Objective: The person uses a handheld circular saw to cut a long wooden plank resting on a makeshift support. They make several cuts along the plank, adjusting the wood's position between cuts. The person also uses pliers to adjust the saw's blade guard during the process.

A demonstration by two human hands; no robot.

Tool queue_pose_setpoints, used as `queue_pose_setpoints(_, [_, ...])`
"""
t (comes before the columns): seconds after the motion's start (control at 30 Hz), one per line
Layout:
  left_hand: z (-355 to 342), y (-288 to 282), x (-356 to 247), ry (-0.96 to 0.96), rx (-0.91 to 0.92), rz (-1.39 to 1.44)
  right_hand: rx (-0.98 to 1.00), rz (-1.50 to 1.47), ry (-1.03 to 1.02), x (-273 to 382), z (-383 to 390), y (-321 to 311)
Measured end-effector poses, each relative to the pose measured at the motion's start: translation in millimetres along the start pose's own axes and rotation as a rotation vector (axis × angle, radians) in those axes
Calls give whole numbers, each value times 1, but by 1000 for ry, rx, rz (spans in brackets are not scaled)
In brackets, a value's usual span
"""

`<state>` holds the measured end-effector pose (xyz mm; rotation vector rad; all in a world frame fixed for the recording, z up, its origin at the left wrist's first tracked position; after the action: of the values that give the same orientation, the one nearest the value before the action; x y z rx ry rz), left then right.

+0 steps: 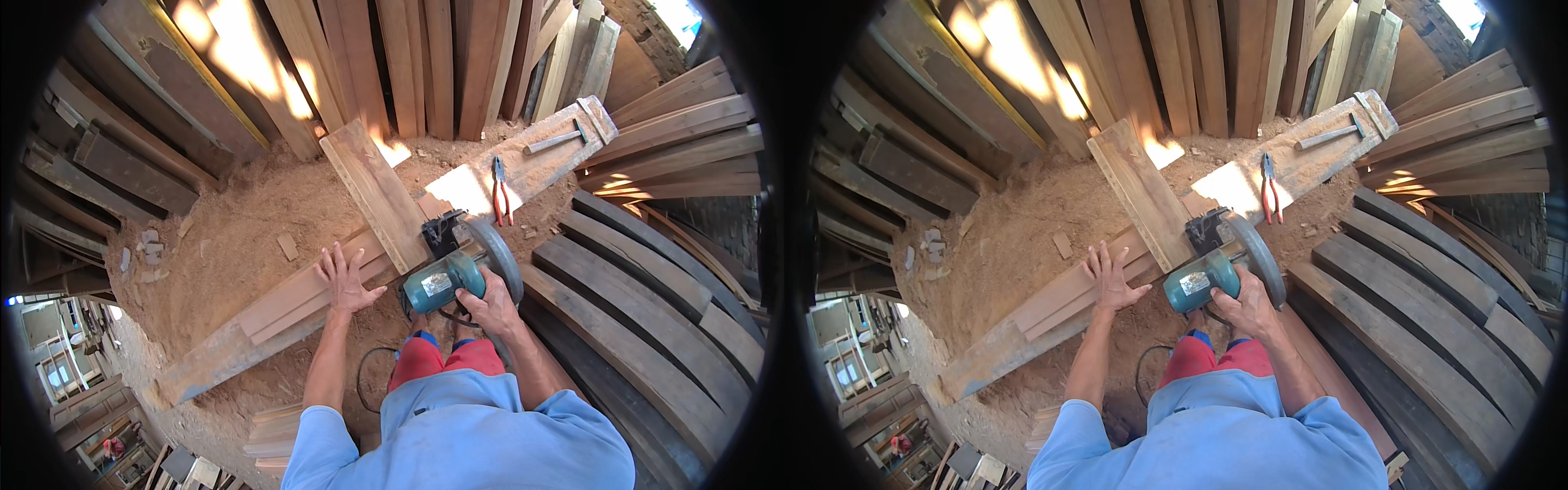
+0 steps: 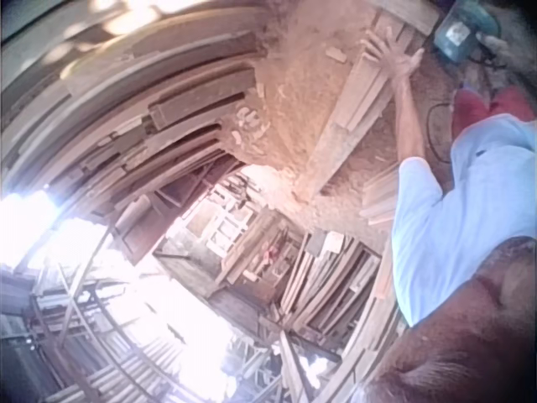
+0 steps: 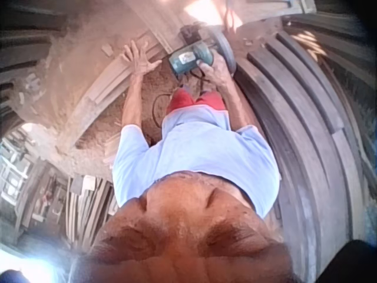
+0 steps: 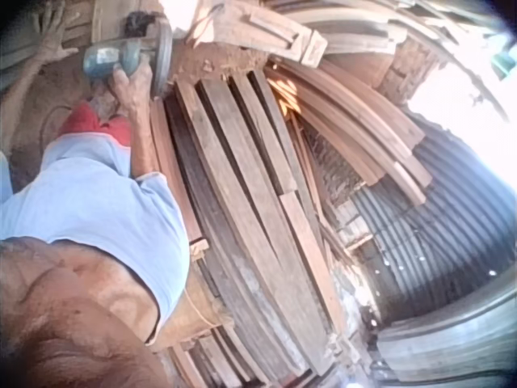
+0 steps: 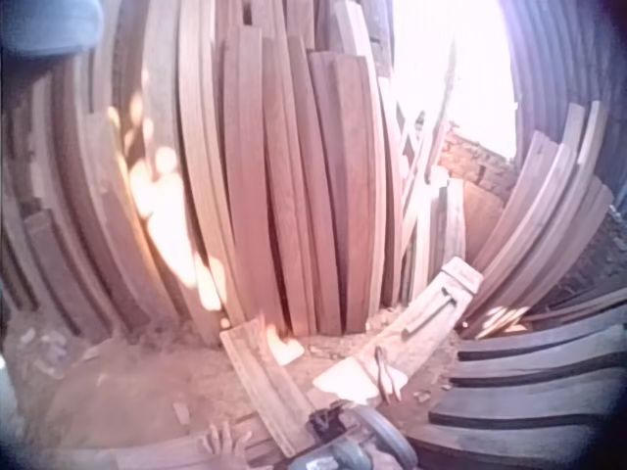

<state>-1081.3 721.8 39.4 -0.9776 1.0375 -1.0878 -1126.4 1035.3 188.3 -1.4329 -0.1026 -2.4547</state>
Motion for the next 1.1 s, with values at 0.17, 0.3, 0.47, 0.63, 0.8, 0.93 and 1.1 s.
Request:
queue_pose_setpoints(0.17, [0,-2,-4,27,-6,-100,18,54,-62,7,1,0])
queue_pose_setpoints(0.3, [0,-6,-8,54,-30,-116,48,-6,-45,7,7,7])
queue_pose_setpoints(0.47, [-1,-9,-9,30,14,-112,89,-12,-8,12,5,17])
queue_pose_setpoints(0.63, [-2,-8,-9,11,77,-107,76,69,-24,18,0,27])
queue_pose_setpoints(0.8, [-2,-7,-7,-6,88,-121,110,47,-72,17,-8,44])
queue_pose_setpoints(0.93, [-3,-8,-6,-10,64,-83,126,87,-46,12,-11,53])
queue_pose_setpoints(1.1, [-4,-10,-8,1,41,-57,140,94,-74,18,-16,61])
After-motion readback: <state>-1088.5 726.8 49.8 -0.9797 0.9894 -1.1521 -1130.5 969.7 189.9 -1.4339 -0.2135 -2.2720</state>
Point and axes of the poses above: each hand's wrist, its own z-axis away from the middle knuckle, its own y-axis out of the palm, x = y × z, the point moved 10 cm from there along -z, towards the middle knuckle, and after that the axes turned 14 degrees about -z, right-handed, at the moved point
